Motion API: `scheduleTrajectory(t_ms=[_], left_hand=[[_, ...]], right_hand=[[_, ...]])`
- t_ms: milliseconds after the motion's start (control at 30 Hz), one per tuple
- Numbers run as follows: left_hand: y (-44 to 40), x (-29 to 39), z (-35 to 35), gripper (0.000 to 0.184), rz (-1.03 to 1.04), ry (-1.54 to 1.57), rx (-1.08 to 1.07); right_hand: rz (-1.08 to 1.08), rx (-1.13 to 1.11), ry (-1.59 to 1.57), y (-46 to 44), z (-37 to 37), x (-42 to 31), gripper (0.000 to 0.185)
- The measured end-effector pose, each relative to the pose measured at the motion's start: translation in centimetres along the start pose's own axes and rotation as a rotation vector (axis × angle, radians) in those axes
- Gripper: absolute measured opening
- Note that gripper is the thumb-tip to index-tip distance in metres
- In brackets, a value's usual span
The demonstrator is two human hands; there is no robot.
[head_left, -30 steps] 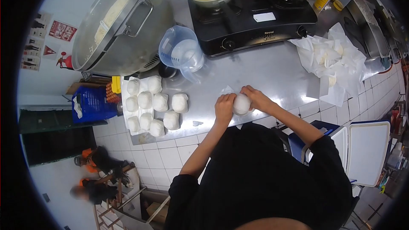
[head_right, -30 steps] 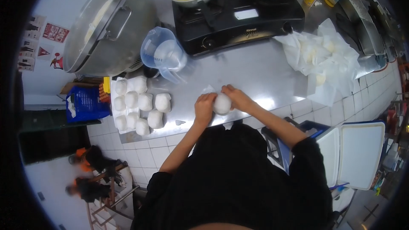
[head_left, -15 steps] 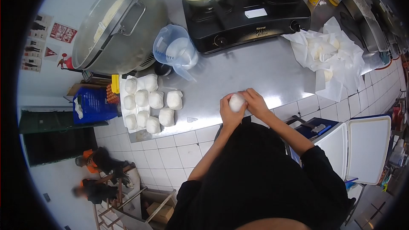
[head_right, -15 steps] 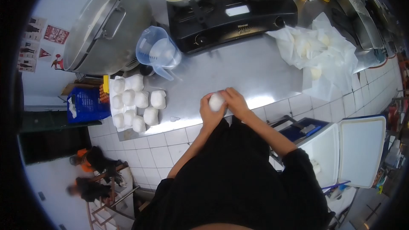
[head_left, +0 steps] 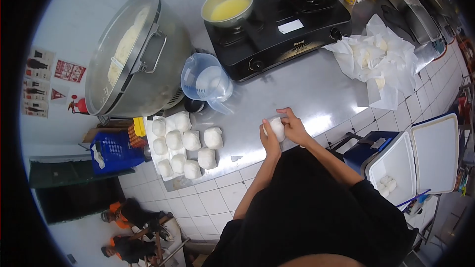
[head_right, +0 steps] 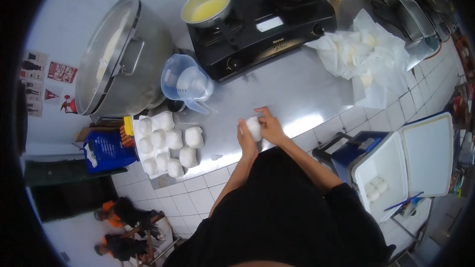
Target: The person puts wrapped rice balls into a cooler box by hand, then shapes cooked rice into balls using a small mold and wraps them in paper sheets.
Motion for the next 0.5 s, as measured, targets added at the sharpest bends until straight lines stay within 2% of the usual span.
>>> scheduleTrajectory(t_ms=[67,167,200,267,367,467,500], left_hand=[[-1.3,-0.2,-0.4,0.061,0.021,0.034,-0.035],[-2.1,0.7,-1.6,0.055,0.088,-0.044,0.049],[-2.2,0.7,-1.8,0.051,-0.048,0.051,0.061],[-1.0,1.8,-1.4,0.053,-0.266,0.020,-0.078],[-2.6,1.6,-4.4,0.059,-0.234,-0.101,0.095],[-4.2,5.8,-10.3,0.067,0.032,-0.619,0.417],[-4.3,7.5,-12.4,0.071,0.140,-0.844,0.535]], right_hand=[[0.035,-0.022,-0.126,-0.4,0.4,0.1,0.059],[0.007,-0.050,-0.221,-1.1,2.1,1.1,0.061],[0.027,-0.074,-0.127,-1.3,2.4,1.3,0.061],[0.070,-0.117,0.051,-2.0,3.1,1.4,0.062],[0.176,-0.147,0.218,-1.7,3.8,-2.2,0.070],[-0.254,0.204,0.433,-2.3,-0.1,-4.7,0.077],[-0.265,0.273,0.475,-2.7,-3.1,-4.8,0.082]])
Point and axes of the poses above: each hand's wrist, its own y-axis away from the middle knuckle, its own z-axis out of the palm, x = y × z, the point moved 9 cm from there along -y, towards the middle knuckle, and after that the axes turned 5 degrees about -y, right-handed, at the moved point
